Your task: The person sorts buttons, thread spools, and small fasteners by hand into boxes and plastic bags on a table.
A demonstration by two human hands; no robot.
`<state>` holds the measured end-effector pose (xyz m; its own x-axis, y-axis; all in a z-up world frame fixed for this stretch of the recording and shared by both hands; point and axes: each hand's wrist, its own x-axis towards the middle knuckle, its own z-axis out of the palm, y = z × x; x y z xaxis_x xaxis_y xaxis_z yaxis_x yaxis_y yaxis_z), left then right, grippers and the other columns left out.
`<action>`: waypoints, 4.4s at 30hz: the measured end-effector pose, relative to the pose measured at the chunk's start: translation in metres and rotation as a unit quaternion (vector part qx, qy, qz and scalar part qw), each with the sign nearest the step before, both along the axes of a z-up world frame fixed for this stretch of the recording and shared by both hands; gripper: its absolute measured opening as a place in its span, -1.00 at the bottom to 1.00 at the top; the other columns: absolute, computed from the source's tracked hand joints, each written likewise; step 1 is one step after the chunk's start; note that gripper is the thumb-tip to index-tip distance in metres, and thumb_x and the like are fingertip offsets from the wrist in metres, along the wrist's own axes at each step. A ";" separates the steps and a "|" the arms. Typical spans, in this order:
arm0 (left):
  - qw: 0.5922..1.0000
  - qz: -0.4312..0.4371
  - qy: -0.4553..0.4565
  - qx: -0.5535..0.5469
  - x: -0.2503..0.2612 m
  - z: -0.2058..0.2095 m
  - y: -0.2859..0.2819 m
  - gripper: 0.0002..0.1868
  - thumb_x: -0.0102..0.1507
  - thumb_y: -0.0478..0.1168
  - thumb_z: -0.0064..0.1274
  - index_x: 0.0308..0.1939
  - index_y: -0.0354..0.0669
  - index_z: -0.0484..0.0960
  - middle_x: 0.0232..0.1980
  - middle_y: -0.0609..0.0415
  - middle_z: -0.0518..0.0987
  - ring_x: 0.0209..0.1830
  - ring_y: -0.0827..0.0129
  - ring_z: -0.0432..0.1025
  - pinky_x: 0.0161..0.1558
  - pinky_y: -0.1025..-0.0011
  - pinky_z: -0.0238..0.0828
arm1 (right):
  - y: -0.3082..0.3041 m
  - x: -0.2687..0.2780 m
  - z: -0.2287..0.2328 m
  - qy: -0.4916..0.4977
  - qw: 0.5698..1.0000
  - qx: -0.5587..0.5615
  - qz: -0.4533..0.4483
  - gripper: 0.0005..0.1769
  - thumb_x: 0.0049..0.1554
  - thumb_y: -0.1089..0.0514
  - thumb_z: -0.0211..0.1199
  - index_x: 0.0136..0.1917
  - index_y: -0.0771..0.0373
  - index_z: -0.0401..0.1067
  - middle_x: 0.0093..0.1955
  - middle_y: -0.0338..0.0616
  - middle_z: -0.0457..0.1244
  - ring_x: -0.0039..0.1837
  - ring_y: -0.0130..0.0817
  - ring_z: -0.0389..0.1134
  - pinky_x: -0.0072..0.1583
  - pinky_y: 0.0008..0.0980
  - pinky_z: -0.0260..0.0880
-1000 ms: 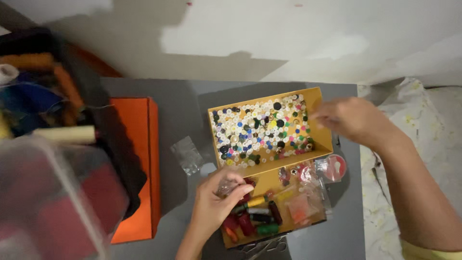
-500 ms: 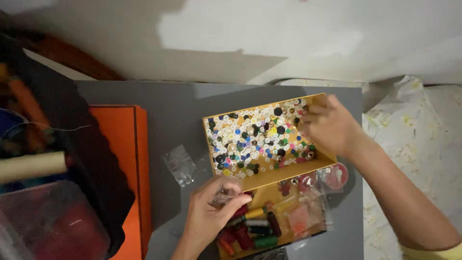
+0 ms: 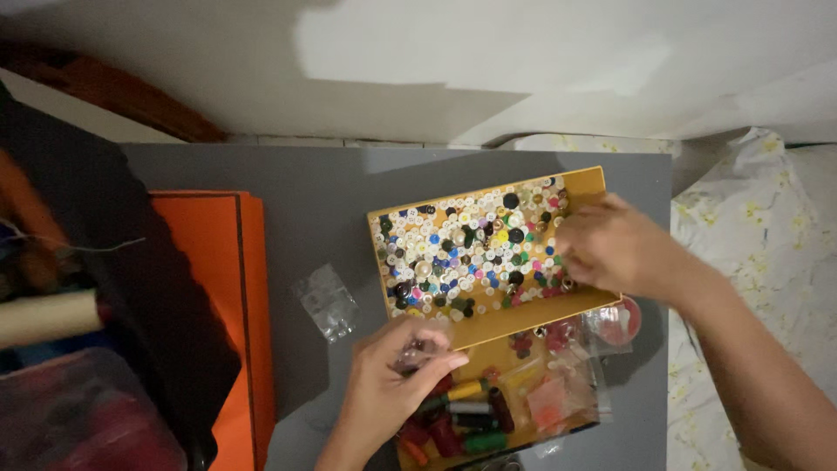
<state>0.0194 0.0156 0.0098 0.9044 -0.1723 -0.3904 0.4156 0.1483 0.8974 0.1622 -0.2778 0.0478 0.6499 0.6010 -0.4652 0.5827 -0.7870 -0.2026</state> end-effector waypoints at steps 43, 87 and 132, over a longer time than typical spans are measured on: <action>0.989 0.064 -0.056 0.121 -0.008 -0.002 0.027 -0.82 0.12 -0.30 0.38 -0.30 -0.22 0.66 -0.30 0.15 0.69 -0.40 0.60 0.53 -0.38 0.57 0.45 | 0.039 -0.033 -0.039 0.281 0.938 0.128 -0.159 -0.62 0.11 0.26 0.24 0.18 0.04 0.60 0.11 -0.27 0.48 0.06 -0.44 0.54 0.13 -0.36 0.49; 0.987 0.093 -0.034 0.130 0.004 -0.008 0.044 -0.82 0.19 -0.25 0.33 -0.27 -0.21 0.62 -0.37 0.19 0.62 -0.41 0.62 0.52 -0.40 0.59 0.43 | 0.075 -0.039 -0.019 -0.050 0.987 0.115 -0.100 -0.12 -0.12 0.60 0.04 0.45 0.14 0.35 0.49 -0.12 0.20 0.45 -0.12 0.23 0.37 -0.20 0.25; 0.990 -0.007 -0.032 -0.136 -0.042 -0.009 0.013 -0.58 0.50 -0.05 -0.26 0.20 -0.22 0.59 0.20 -0.08 0.61 0.18 0.21 0.57 0.17 0.22 0.61 | 0.029 -0.095 0.027 -0.067 0.888 0.236 -0.389 -0.71 0.20 0.18 0.33 0.21 0.06 0.57 0.20 -0.17 0.45 0.04 -0.36 0.51 0.03 -0.37 0.52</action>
<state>-0.0224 0.0287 0.0006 0.9224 -0.2759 -0.2704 0.3635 0.3833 0.8491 0.0673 -0.2486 0.0747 0.9844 0.0539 -0.1676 -0.0556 -0.8080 -0.5865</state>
